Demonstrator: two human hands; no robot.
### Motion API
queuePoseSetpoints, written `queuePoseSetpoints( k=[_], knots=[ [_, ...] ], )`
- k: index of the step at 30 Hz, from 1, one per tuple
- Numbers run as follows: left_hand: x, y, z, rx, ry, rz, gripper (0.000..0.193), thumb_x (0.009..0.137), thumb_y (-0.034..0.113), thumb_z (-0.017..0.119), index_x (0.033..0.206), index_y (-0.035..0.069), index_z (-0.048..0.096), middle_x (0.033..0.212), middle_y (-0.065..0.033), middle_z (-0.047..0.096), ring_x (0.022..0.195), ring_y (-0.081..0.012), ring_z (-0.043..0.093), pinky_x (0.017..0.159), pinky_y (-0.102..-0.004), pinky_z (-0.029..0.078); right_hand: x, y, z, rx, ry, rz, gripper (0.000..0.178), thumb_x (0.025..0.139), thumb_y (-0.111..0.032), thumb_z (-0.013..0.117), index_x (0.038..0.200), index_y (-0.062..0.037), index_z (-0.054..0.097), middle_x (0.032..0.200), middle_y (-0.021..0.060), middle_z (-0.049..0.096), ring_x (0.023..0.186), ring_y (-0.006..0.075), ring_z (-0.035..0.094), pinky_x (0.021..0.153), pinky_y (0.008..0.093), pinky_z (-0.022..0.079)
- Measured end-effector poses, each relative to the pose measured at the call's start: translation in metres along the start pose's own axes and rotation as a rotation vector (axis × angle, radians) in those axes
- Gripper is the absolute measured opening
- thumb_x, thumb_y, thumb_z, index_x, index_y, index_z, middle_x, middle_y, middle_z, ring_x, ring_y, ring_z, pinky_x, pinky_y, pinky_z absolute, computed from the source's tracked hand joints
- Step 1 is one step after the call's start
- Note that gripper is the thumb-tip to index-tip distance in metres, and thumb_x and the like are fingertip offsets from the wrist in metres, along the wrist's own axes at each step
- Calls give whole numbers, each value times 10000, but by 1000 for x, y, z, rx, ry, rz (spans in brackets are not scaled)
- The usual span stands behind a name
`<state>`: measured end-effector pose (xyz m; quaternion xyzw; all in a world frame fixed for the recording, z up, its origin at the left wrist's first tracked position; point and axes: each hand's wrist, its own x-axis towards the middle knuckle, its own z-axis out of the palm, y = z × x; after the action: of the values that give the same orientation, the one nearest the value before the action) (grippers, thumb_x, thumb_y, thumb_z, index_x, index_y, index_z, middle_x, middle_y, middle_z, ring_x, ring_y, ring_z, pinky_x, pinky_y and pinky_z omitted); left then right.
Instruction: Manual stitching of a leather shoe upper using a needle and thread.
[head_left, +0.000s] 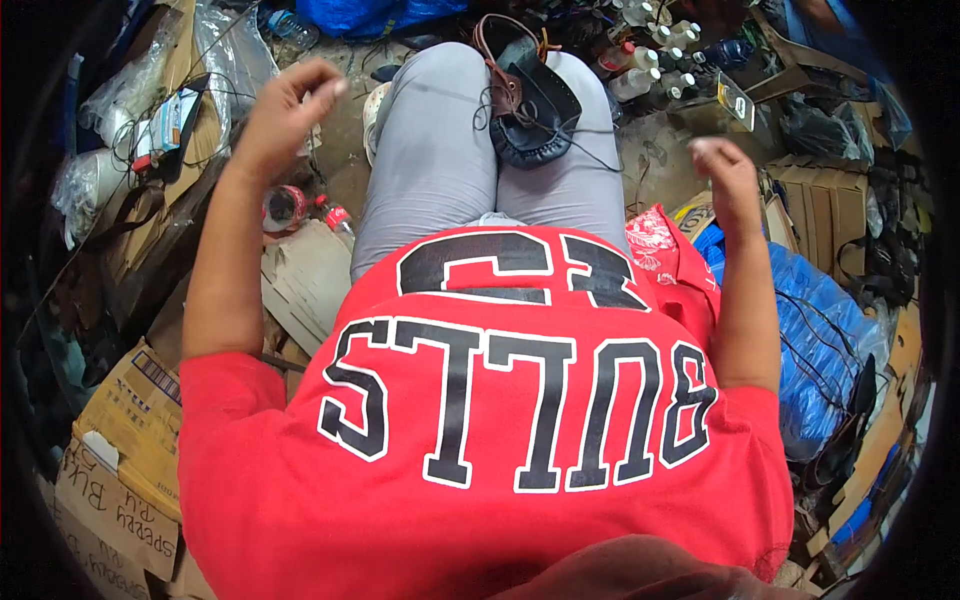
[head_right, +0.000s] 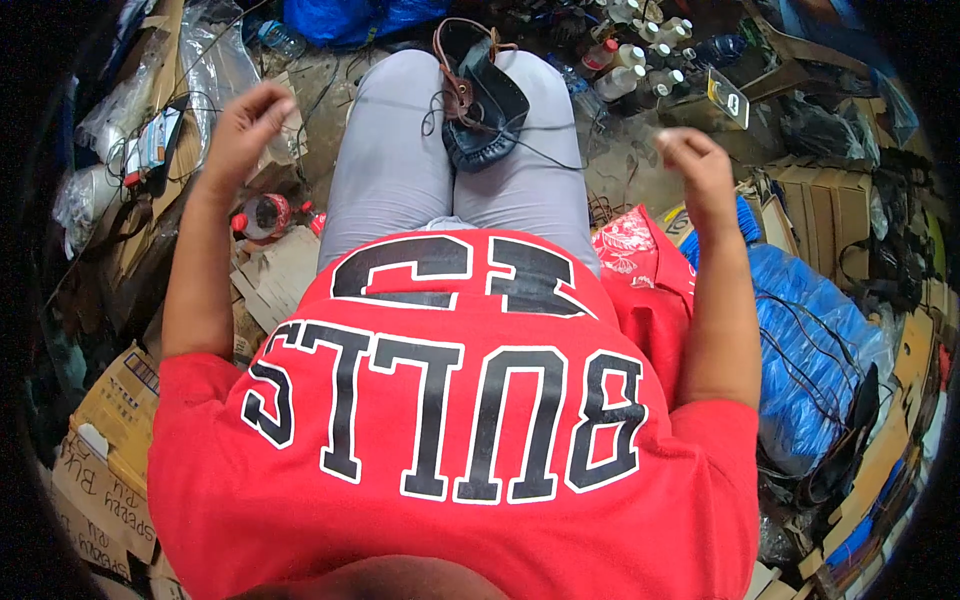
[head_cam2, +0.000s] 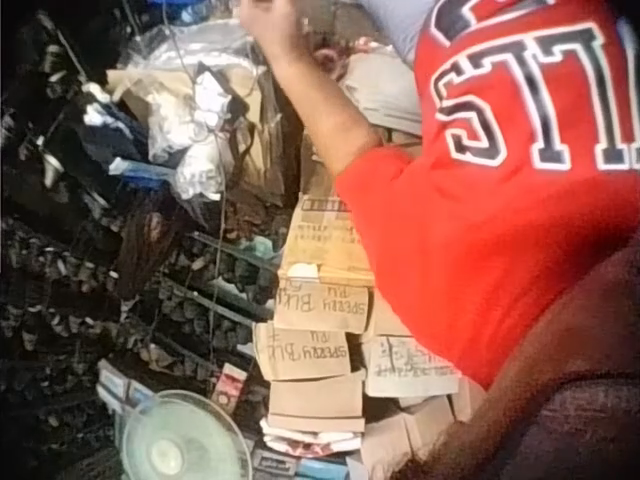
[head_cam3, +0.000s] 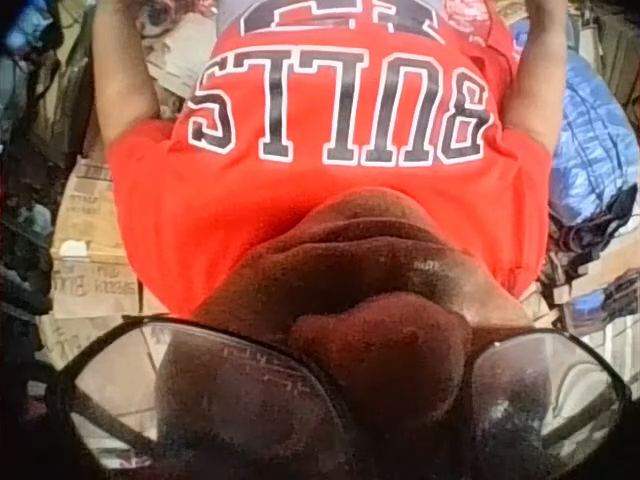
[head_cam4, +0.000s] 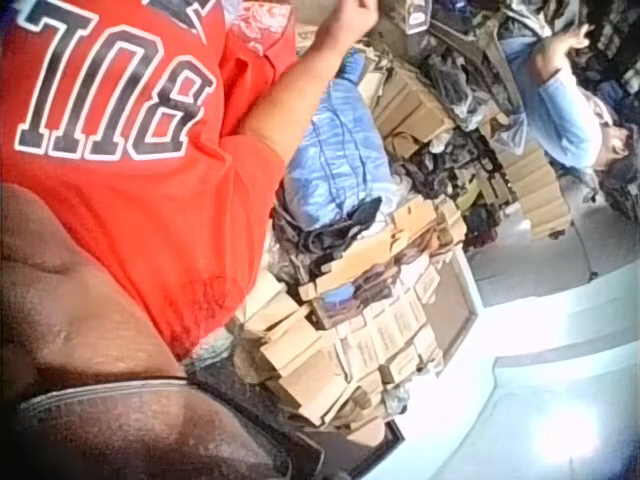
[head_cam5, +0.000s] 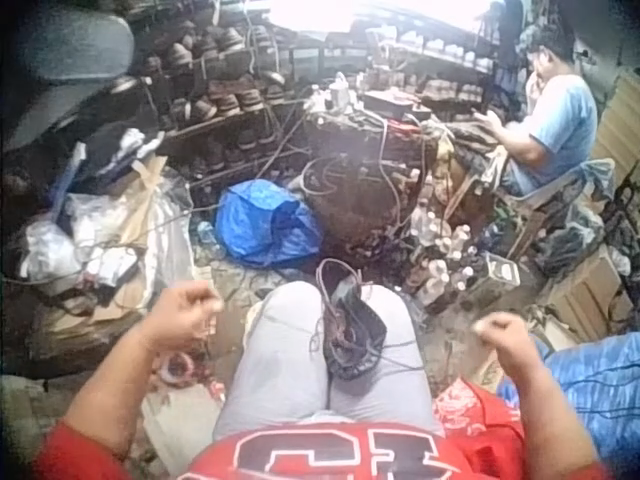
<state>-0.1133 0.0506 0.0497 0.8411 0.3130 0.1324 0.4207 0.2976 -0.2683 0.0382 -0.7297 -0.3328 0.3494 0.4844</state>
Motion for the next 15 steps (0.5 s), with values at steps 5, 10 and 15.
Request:
queuePoseSetpoints(
  k=[5,10,15],
  knots=[
    [32,84,3,-687,-131,412,197,897,227,583,902,30,596,844,-49,593,908,-167,581,816,-280,439,25,-78,89,922,-134,-186,185,922,-238,537,930,-77,628,859,47,602,789,147,547,789,331,419],
    [23,128,39,-1140,-496,581,323,944,361,460,894,45,501,980,-119,561,950,-307,594,841,-376,475,15,-104,97,1070,-738,-239,281,959,-337,453,935,-113,620,723,4,506,677,119,466,739,314,391],
    [3,91,27,7,-430,214,111,869,106,570,870,-4,591,813,-80,608,745,-172,598,643,-302,474,-18,-64,82,-209,-570,-85,234,918,-206,538,1062,-39,615,907,21,628,843,86,540,750,219,428]
  ],
)
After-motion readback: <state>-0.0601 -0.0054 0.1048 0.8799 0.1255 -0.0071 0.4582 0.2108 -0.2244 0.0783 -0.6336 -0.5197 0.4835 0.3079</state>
